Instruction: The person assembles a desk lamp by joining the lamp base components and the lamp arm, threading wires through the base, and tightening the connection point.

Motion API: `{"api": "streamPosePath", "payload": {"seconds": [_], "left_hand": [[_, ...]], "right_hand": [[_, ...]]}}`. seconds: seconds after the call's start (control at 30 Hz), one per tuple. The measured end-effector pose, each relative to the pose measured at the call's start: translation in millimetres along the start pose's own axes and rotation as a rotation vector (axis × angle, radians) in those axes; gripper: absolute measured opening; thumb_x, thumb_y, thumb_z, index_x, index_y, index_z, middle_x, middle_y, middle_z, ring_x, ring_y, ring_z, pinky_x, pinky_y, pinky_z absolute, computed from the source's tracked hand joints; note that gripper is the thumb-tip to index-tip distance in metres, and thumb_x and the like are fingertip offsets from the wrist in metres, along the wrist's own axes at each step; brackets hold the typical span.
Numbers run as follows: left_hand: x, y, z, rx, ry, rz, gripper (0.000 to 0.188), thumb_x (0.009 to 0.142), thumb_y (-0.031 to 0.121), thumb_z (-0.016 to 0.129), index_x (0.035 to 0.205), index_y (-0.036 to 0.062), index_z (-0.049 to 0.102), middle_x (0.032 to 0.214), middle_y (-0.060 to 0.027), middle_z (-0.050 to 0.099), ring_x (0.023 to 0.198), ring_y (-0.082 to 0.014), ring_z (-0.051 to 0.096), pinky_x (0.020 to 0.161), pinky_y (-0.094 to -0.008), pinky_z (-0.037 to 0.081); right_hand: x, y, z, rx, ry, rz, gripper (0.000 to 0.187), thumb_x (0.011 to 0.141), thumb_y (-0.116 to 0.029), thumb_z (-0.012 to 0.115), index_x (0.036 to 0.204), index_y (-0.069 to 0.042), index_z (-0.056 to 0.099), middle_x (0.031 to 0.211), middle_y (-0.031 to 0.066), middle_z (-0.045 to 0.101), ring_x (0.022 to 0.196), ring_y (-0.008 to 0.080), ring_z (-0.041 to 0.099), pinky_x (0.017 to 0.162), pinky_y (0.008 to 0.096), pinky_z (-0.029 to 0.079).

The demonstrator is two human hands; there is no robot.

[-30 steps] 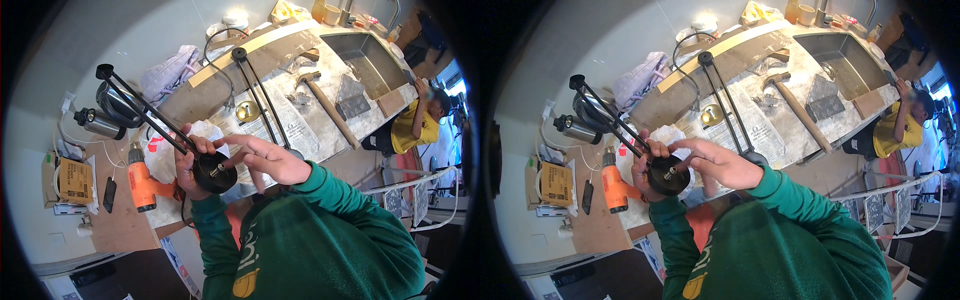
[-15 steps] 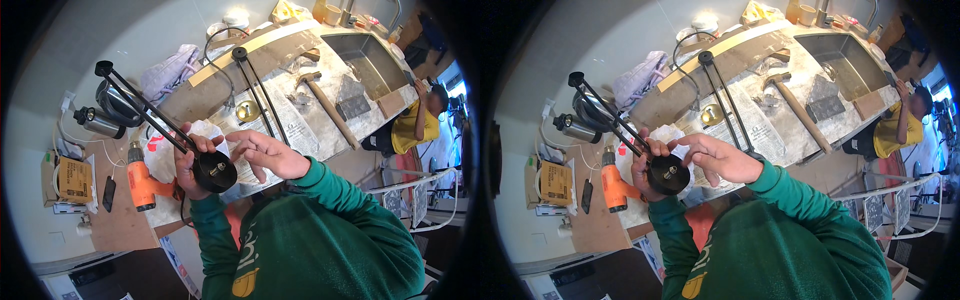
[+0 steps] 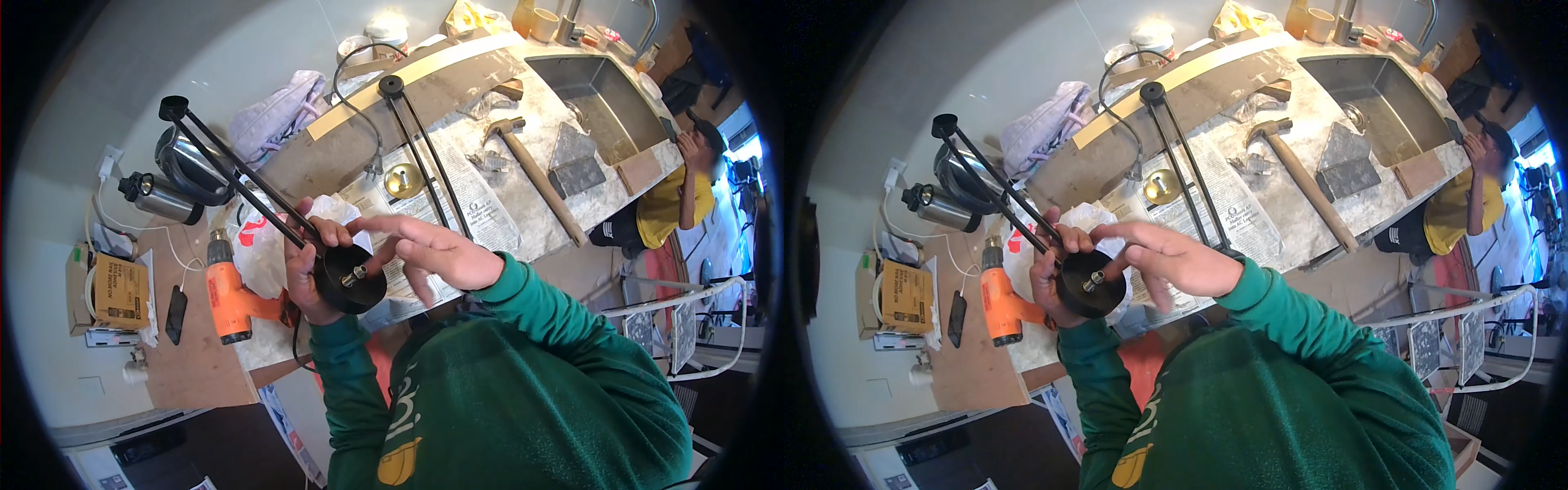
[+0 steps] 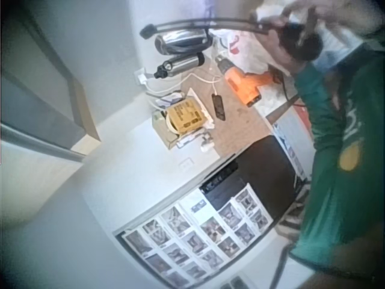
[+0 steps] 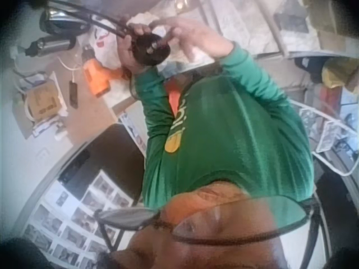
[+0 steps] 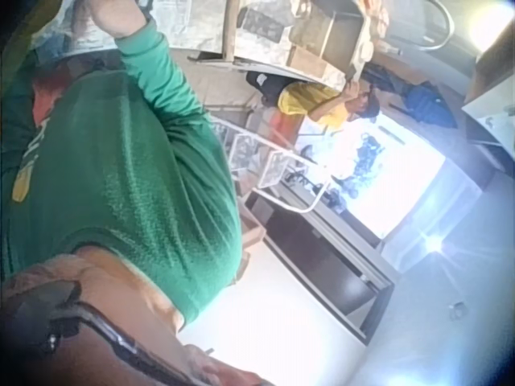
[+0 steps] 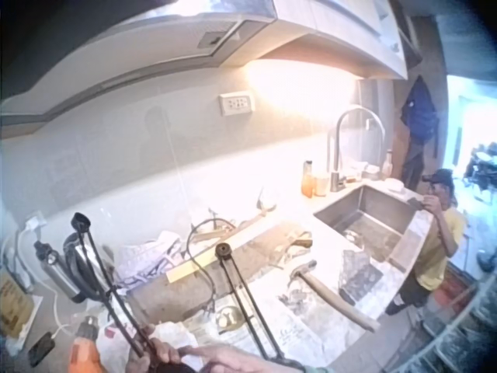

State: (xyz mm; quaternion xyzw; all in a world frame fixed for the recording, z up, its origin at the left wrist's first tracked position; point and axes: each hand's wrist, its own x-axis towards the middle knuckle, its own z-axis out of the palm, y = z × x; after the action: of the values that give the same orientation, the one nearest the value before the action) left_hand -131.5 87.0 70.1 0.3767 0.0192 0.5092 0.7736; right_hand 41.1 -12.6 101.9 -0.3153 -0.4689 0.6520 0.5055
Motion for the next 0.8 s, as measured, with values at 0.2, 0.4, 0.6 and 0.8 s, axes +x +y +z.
{"api": "streamPosePath", "payload": {"seconds": [0.2,0.4,0.6,0.8], "left_hand": [[0.6,-0.5,1.8,-0.005,0.002,-0.001,0.057,0.087,0.017,0.052,0.134,-0.0029,0.029,0.088,-0.011,0.05,0.086,-0.0232,0.056,0.1,-0.0518,0.04],[0.2,-0.6,4.9,-0.018,0.024,-0.005,0.057,0.086,0.018,0.052,0.134,-0.0028,0.03,0.088,-0.0105,0.05,0.087,-0.0236,0.055,0.1,-0.0519,0.04],[-0.5,-3.6,5.0,0.001,0.028,-0.005,0.055,0.085,0.018,0.05,0.133,-0.0027,0.031,0.087,-0.0097,0.05,0.092,-0.0251,0.055,0.103,-0.0524,0.038],[-1.0,-2.3,6.4,-0.012,0.027,-0.012,0.055,0.085,0.018,0.049,0.133,-0.0031,0.031,0.088,-0.0101,0.051,0.1,-0.0268,0.054,0.106,-0.0523,0.035]], "right_hand": [[3.1,3.6,-4.4,-0.099,0.0,0.018,0.039,0.1,-0.016,0.036,0.137,-0.004,0.033,0.1,0.0124,0.061,0.053,0.0088,0.056,0.051,0.0193,0.045],[4.5,7.0,-1.9,-0.086,0.021,-0.109,0.036,0.1,-0.013,0.037,0.135,-0.004,0.035,0.096,0.0112,0.061,0.052,0.0081,0.054,0.05,0.0191,0.044],[4.6,5.7,0.5,-0.122,0.031,-0.133,0.033,0.1,-0.013,0.037,0.132,-0.004,0.037,0.104,0.0116,0.059,0.054,0.009,0.055,0.052,0.0218,0.045],[3.5,8.0,-0.5,-0.102,0.03,-0.159,0.033,0.1,-0.013,0.035,0.132,-0.004,0.038,0.101,0.01,0.059,0.055,0.0091,0.055,0.052,0.0219,0.046]]}}
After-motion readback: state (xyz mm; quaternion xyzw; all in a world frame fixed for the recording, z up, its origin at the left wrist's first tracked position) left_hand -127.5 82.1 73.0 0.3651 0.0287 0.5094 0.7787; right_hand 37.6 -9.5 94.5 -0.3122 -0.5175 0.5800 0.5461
